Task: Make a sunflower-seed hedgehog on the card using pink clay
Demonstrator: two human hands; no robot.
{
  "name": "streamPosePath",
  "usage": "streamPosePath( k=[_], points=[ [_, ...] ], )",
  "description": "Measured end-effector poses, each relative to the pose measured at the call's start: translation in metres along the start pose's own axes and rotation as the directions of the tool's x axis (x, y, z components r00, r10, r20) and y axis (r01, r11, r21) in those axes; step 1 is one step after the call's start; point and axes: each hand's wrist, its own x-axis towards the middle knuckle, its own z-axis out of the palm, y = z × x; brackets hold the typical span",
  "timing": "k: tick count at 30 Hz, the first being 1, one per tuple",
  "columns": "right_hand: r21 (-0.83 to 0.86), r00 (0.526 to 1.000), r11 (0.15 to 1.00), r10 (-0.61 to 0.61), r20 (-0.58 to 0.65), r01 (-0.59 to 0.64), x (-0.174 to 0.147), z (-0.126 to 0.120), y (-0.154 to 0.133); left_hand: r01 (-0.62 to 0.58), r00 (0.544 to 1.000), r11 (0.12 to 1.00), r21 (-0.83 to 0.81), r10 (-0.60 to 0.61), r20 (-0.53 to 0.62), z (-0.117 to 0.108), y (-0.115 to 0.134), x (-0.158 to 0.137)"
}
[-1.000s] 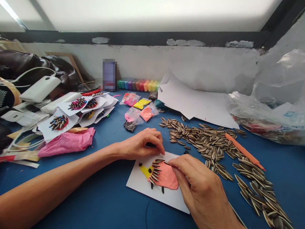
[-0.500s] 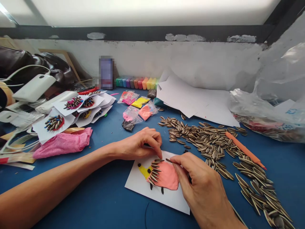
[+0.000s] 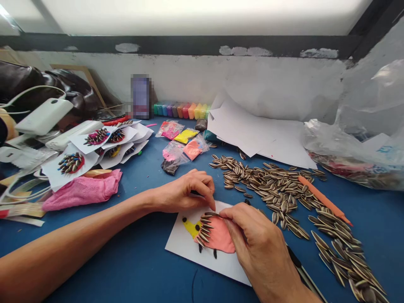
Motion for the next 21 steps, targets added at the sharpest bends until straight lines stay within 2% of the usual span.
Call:
streamPosePath(
  k=[3, 9, 21],
  points=[
    [-0.020, 1.000, 1.000, -0.015, 0.022, 0.015, -0.001, 0.000, 0.000, -0.006, 1.000, 1.000, 0.014, 0.006, 0.003, 0.000, 0.001, 0.000],
    [-0.045, 0.997, 0.997, -0.065, -0.051, 0.063, 0.003, -0.001, -0.008, 0.019, 1.000, 0.998, 0.057, -0.021, 0.022, 0.000, 0.004, 0.001],
    [-0.104, 0.997, 0.992, -0.077, -0.010, 0.076, 0.003, -0.001, -0.005, -0.006, 1.000, 0.998, 0.063, 0.004, 0.026, 0.001, 0.001, 0.000]
  ],
)
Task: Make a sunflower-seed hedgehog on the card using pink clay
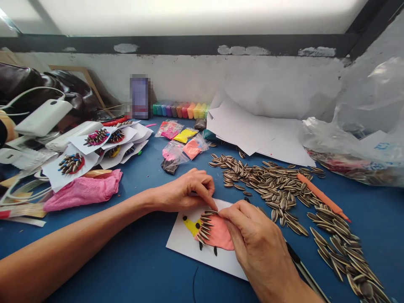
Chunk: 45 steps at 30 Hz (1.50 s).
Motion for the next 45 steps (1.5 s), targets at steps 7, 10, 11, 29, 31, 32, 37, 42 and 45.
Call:
streamPosePath(
  k=[7, 10, 11, 29, 31, 32, 37, 42, 45],
  points=[
    [0.016, 0.997, 1.000, 0.023, 0.069, -0.024, 0.001, -0.002, 0.001, 0.002, 1.000, 1.000, 0.004, -0.002, 0.002, 0.000, 0.001, -0.001],
    [0.028, 0.995, 0.999, 0.042, 0.091, -0.044, 0.002, -0.002, 0.001, 0.000, 1.000, 1.000, 0.006, 0.000, 0.009, -0.001, 0.001, 0.001],
    [0.027, 0.994, 0.998, 0.047, 0.095, -0.050, 0.001, -0.002, 0.001, -0.003, 1.000, 1.000, 0.006, 0.003, 0.010, -0.001, 0.001, 0.001],
    [-0.145, 0.990, 0.983, 0.097, -0.101, -0.111, 0.003, -0.010, 0.017, 0.025, 0.999, 0.999, -0.041, -0.026, -0.026, -0.001, 0.001, 0.001],
    [-0.191, 0.991, 0.977, 0.079, -0.107, -0.098, 0.007, -0.008, 0.021, 0.021, 0.999, 0.999, -0.040, -0.023, -0.043, -0.001, 0.001, 0.001],
    [-0.220, 0.993, 0.972, 0.066, -0.100, -0.087, 0.011, -0.008, 0.023, 0.019, 0.998, 0.999, -0.042, -0.021, -0.051, -0.001, 0.001, 0.001],
    [-0.340, 1.000, 0.940, 0.013, -0.011, -0.016, 0.031, -0.004, 0.027, 0.012, 0.998, 1.000, -0.028, -0.014, -0.067, -0.001, 0.002, 0.002],
    [-0.383, 0.998, 0.924, 0.002, 0.058, 0.020, 0.046, 0.003, 0.031, 0.010, 0.996, 1.000, -0.007, -0.011, -0.085, -0.001, 0.004, 0.001],
    [-0.368, 0.997, 0.929, -0.010, 0.070, 0.035, 0.047, 0.001, 0.031, 0.000, 0.996, 1.000, -0.016, -0.001, -0.086, 0.000, 0.002, 0.001]
  ],
)
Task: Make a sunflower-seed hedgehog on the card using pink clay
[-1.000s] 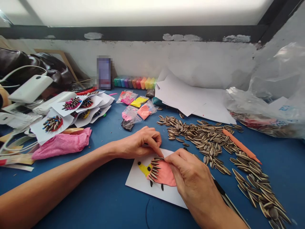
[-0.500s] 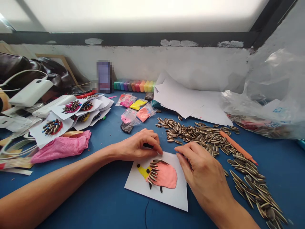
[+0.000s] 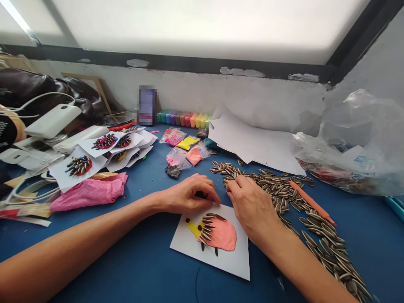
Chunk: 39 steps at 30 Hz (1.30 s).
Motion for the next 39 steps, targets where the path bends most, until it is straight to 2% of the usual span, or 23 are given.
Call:
streamPosePath(
  k=[3, 5, 7, 9, 12, 14, 17, 19, 20, 22, 24, 27, 29, 31, 34, 39],
  points=[
    [0.033, 1.000, 0.999, 0.005, -0.030, -0.004, -0.009, -0.013, -0.003, -0.008, 1.000, 1.000, -0.007, 0.008, 0.001, 0.000, -0.002, 0.000],
    [0.076, 0.997, 0.996, 0.050, -0.058, -0.046, -0.019, -0.024, -0.008, -0.014, 1.000, 1.000, -0.015, 0.014, 0.003, 0.000, -0.004, 0.000],
    [0.265, 0.983, 0.951, 0.178, -0.040, -0.161, -0.030, -0.034, -0.014, -0.012, 1.000, 1.000, -0.025, 0.012, 0.005, 0.000, -0.004, 0.000],
    [0.419, 0.957, 0.869, 0.290, 0.001, -0.264, -0.038, -0.040, -0.021, -0.003, 1.000, 0.999, -0.032, 0.003, 0.008, 0.001, -0.004, 0.000],
    [0.633, 0.913, 0.673, 0.383, 0.142, -0.381, -0.042, -0.043, -0.027, 0.002, 1.000, 1.000, -0.027, -0.002, 0.007, 0.001, -0.004, 0.000],
    [0.748, 0.876, 0.477, 0.379, 0.298, -0.461, -0.042, -0.044, -0.029, 0.002, 1.000, 1.000, -0.021, -0.002, 0.004, 0.002, -0.003, 0.000],
    [0.808, 0.811, 0.185, 0.323, 0.487, -0.559, -0.041, -0.045, -0.029, 0.003, 1.000, 1.000, -0.023, -0.003, 0.001, 0.002, -0.003, 0.000],
    [0.809, 0.788, 0.086, 0.309, 0.533, -0.581, -0.041, -0.044, -0.029, -0.003, 1.000, 1.000, -0.023, 0.003, -0.001, 0.002, -0.003, 0.000],
    [0.805, 0.781, 0.073, 0.306, 0.544, -0.589, -0.041, -0.043, -0.029, -0.005, 1.000, 1.000, -0.021, 0.005, 0.001, 0.001, -0.003, 0.000],
    [0.796, 0.780, 0.109, 0.317, 0.540, -0.595, -0.042, -0.040, -0.029, -0.004, 1.000, 1.000, -0.014, 0.004, 0.004, 0.001, -0.002, 0.000],
    [0.798, 0.801, 0.199, 0.351, 0.484, -0.569, -0.043, -0.038, -0.030, 0.003, 1.000, 1.000, -0.007, -0.003, 0.009, 0.000, -0.002, 0.000],
    [0.758, 0.861, 0.432, 0.376, 0.342, -0.489, -0.048, -0.036, -0.032, 0.013, 1.000, 1.000, -0.003, -0.013, 0.014, 0.000, -0.002, 0.000],
    [0.673, 0.903, 0.608, 0.353, 0.246, -0.421, -0.052, -0.034, -0.033, 0.015, 1.000, 1.000, -0.008, -0.015, 0.017, 0.000, -0.002, 0.000],
    [0.595, 0.939, 0.731, 0.310, 0.148, -0.335, -0.056, -0.032, -0.036, 0.012, 1.000, 1.000, -0.014, -0.011, 0.019, 0.000, -0.003, 0.000],
    [0.527, 0.967, 0.819, 0.254, 0.023, -0.227, -0.057, -0.029, -0.040, 0.011, 1.000, 1.000, -0.005, -0.011, 0.018, 0.000, -0.003, 0.000],
    [0.409, 0.984, 0.909, 0.139, -0.108, -0.084, -0.053, -0.025, -0.045, -0.004, 1.000, 1.000, -0.004, 0.004, 0.011, 0.001, -0.004, 0.000]
  ],
)
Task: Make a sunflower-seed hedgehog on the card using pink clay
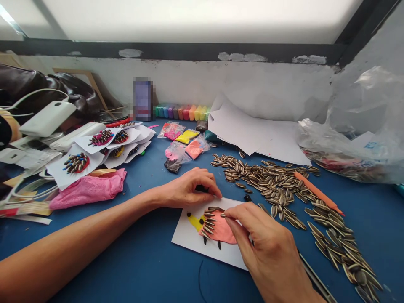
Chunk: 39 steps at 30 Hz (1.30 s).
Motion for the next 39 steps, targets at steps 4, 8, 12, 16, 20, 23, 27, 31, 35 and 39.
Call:
streamPosePath(
  k=[4, 8, 12, 16, 20, 23, 27, 31, 35, 39],
  points=[
    [-0.071, 0.997, 0.995, -0.074, -0.024, 0.072, 0.001, 0.004, 0.001, 0.001, 1.000, 1.000, 0.000, -0.001, 0.001, 0.000, 0.000, 0.000],
    [-0.110, 0.996, 0.990, -0.087, -0.024, 0.084, 0.000, 0.007, 0.002, -0.005, 1.000, 1.000, 0.003, 0.005, -0.001, 0.001, -0.001, 0.000],
    [-0.119, 0.996, 0.989, -0.093, -0.013, 0.091, 0.000, 0.010, 0.002, -0.009, 1.000, 1.000, -0.002, 0.009, 0.002, 0.001, -0.002, 0.000],
    [-0.133, 0.992, 0.983, -0.127, -0.018, 0.124, 0.000, 0.014, 0.004, -0.017, 1.000, 1.000, -0.026, 0.017, -0.001, 0.001, -0.002, 0.000],
    [-0.142, 0.991, 0.981, -0.135, -0.016, 0.131, 0.001, 0.015, 0.006, -0.009, 1.000, 0.999, -0.032, 0.009, -0.004, 0.000, 0.000, 0.000],
    [-0.141, 0.992, 0.982, -0.129, -0.001, 0.128, 0.001, 0.016, 0.006, 0.000, 1.000, 1.000, -0.023, 0.000, 0.000, -0.001, 0.001, 0.000],
    [-0.147, 0.991, 0.980, -0.132, 0.011, 0.132, 0.001, 0.017, 0.006, -0.001, 1.000, 1.000, -0.031, 0.001, -0.003, -0.001, 0.002, -0.001],
    [-0.171, 0.989, 0.974, -0.148, 0.017, 0.149, 0.002, 0.018, 0.006, -0.001, 1.000, 1.000, -0.031, 0.001, 0.005, 0.000, 0.001, -0.001],
    [-0.199, 0.988, 0.968, -0.151, 0.033, 0.155, 0.001, 0.018, 0.007, -0.001, 1.000, 1.000, -0.030, 0.002, 0.025, 0.000, 0.000, -0.001],
    [-0.228, 0.986, 0.959, -0.162, 0.041, 0.167, 0.001, 0.019, 0.007, -0.008, 0.999, 1.000, -0.007, 0.008, 0.052, -0.001, 0.001, -0.002]
  ],
)
